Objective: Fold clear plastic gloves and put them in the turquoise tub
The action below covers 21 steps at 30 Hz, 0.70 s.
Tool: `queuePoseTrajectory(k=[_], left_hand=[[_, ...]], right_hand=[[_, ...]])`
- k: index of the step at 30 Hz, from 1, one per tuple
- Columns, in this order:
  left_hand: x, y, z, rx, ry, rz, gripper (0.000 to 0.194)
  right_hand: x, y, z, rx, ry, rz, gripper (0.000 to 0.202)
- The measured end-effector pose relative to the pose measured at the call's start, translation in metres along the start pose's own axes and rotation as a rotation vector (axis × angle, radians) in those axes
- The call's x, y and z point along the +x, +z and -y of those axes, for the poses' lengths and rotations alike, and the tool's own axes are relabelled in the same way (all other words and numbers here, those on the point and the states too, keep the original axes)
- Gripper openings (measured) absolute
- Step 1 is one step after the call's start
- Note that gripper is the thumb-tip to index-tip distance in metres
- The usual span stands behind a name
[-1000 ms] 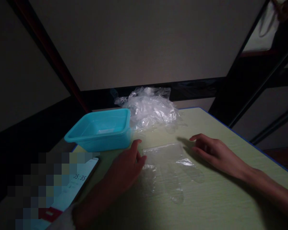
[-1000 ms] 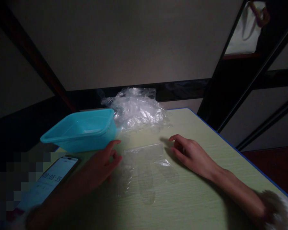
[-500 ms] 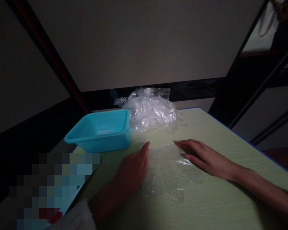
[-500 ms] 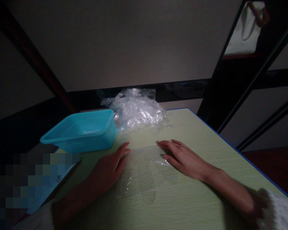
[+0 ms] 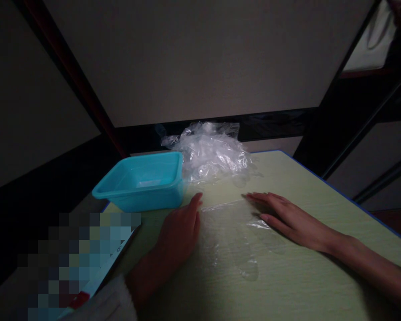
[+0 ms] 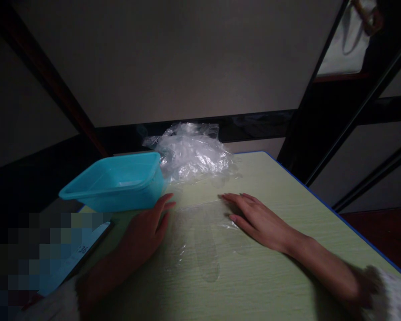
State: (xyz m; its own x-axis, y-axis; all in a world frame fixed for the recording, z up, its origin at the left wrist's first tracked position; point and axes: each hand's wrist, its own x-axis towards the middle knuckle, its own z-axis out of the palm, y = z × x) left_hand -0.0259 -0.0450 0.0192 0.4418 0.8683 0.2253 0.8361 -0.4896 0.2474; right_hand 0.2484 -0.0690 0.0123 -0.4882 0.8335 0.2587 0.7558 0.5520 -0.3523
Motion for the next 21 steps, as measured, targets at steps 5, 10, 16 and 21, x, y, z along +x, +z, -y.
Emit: queuePoseTrajectory(k=[5,10,16,21], left_hand=[[-0.002,0.007,-0.001,0.012,0.103,-0.005,0.043],[-0.002,0.014,0.003,0.037,0.156,-0.044,0.045],[-0.002,0.023,0.006,-0.018,0.196,-0.089,0.04],[0.0,0.026,0.008,-0.048,0.194,-0.137,0.041]], right_hand=[[-0.001,0.0,-0.001,-0.013,0.015,0.03,0.042],[0.0,0.001,-0.002,-0.007,0.037,0.042,0.044],[0.0,0.0,-0.001,0.001,0.051,0.042,0.046],[-0.001,0.0,-0.002,0.018,0.059,0.002,0.044]])
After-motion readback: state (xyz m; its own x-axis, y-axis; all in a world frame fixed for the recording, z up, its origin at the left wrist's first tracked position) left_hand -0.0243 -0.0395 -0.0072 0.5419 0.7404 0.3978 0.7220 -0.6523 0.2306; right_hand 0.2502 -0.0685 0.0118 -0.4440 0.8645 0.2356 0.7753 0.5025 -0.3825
